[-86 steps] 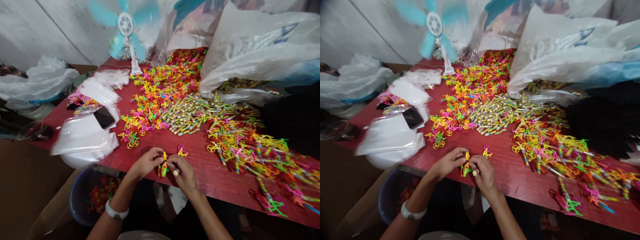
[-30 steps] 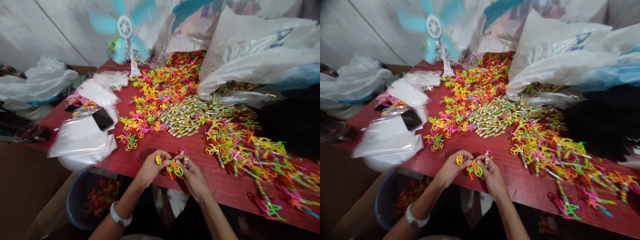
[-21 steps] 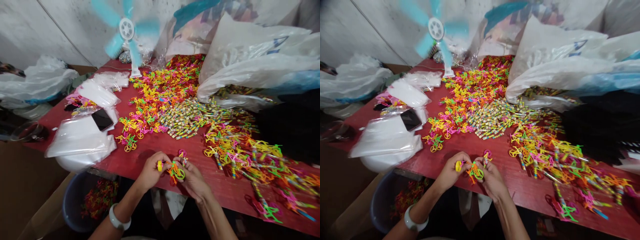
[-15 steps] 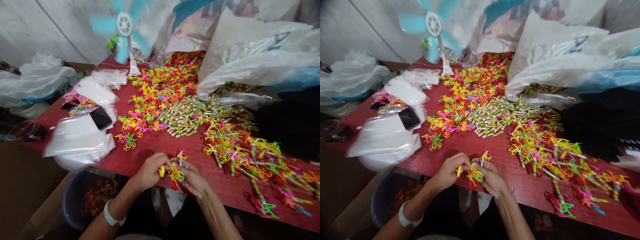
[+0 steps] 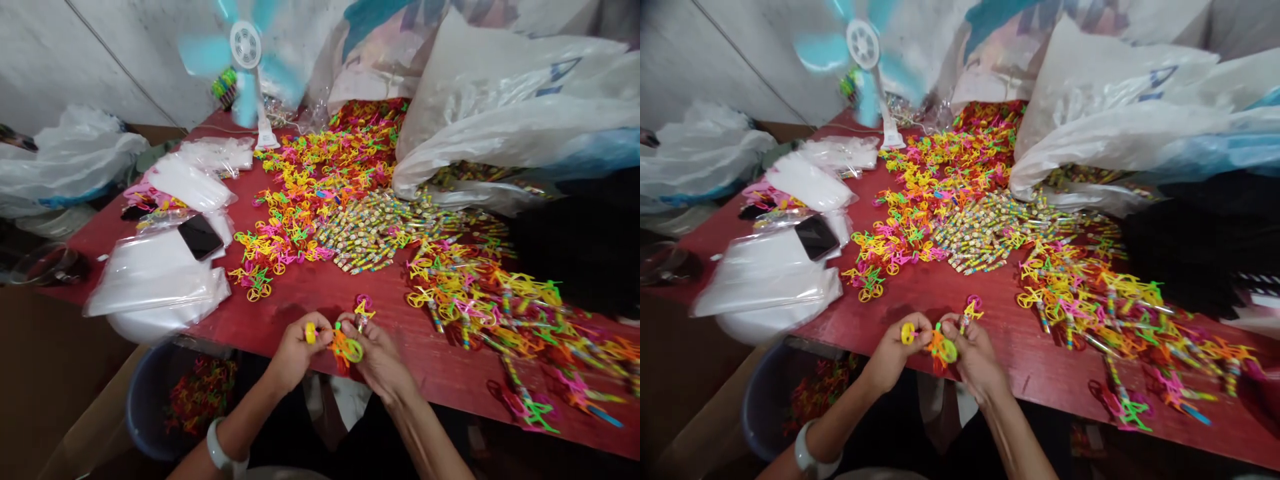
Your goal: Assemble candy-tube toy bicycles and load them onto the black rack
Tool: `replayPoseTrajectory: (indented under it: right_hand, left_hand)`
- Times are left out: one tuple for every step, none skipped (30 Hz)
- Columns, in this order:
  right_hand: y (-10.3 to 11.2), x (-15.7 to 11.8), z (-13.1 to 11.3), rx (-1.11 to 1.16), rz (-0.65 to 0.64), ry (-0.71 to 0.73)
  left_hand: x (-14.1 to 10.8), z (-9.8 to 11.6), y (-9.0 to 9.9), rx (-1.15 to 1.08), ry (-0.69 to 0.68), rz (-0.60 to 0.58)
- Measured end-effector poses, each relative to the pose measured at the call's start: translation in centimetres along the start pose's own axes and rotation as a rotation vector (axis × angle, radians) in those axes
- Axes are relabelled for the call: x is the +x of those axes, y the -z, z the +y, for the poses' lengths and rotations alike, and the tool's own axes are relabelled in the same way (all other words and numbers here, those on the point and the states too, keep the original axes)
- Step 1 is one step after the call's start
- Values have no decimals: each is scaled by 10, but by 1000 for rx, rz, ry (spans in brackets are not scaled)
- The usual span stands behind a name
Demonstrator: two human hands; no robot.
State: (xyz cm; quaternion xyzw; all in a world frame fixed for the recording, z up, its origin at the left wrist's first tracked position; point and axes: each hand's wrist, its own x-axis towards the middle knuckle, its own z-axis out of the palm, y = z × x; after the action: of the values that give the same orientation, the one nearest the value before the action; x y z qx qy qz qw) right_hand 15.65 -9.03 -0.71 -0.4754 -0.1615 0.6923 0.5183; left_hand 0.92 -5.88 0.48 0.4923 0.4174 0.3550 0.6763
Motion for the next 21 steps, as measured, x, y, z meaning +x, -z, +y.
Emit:
replayPoseTrajectory:
  right_hand:
    - [0,1,-1,-37,6,53]
    - [1,1,-2,-75,5,93]
    - [2,1,-3,-109,-1,123]
    - [4,1,-4,-135,-4,145]
    - [5,0,-5,-147,-5,153]
    - [6,0,-6,-146,-2,141]
    - [6,0,-6,-130,8,117]
    - [6,0,-6,-102,29,86]
    - [5,1,-5,-69,56,57]
    - [4,1,-4,-40,86,40]
    - [4,2,-2,-21,114,44]
    - [3,3,1,-17,140,72]
    - [3,3,3,-30,156,111]
    - [3,3,5,-61,162,149]
    - [5,3,7,-99,165,183]
    - [6,3,7,-136,168,209]
    - [9,2,7,-170,171,226]
    - [11,2,6,-204,174,237]
    - [13,1,5,-237,178,246]
    - [15,1,3,-271,186,259]
    - [17,2,1,-303,194,274]
  left_hand:
    - [0,-1,0,-84,72,9]
    - [0,-1,-1,-147,132,-7]
    - [1,-1,0,-186,172,-30]
    - [1,0,0,-206,190,-46]
    - [2,0,0,-219,186,-47]
    - [3,0,0,-228,163,-30]
    - [5,0,1,-238,124,7]
    - [7,-1,1,-246,76,58]
    - [9,-2,1,-252,29,116]
    - [12,-4,2,-256,-12,181]
    - [15,-5,3,-259,-38,249]
    - [18,-7,4,-263,-44,308]
    - [21,-8,5,-270,-29,351]
    - [23,-8,7,-278,8,372]
    - [23,-7,11,-286,56,377]
    - [22,-6,16,-287,105,368]
    - [17,-3,24,-272,144,346]
    - [10,1,34,-229,174,323]
    - [0,5,47,-154,198,294]
    - [-14,10,62,-42,224,257]
    - [-30,16,80,106,258,253]
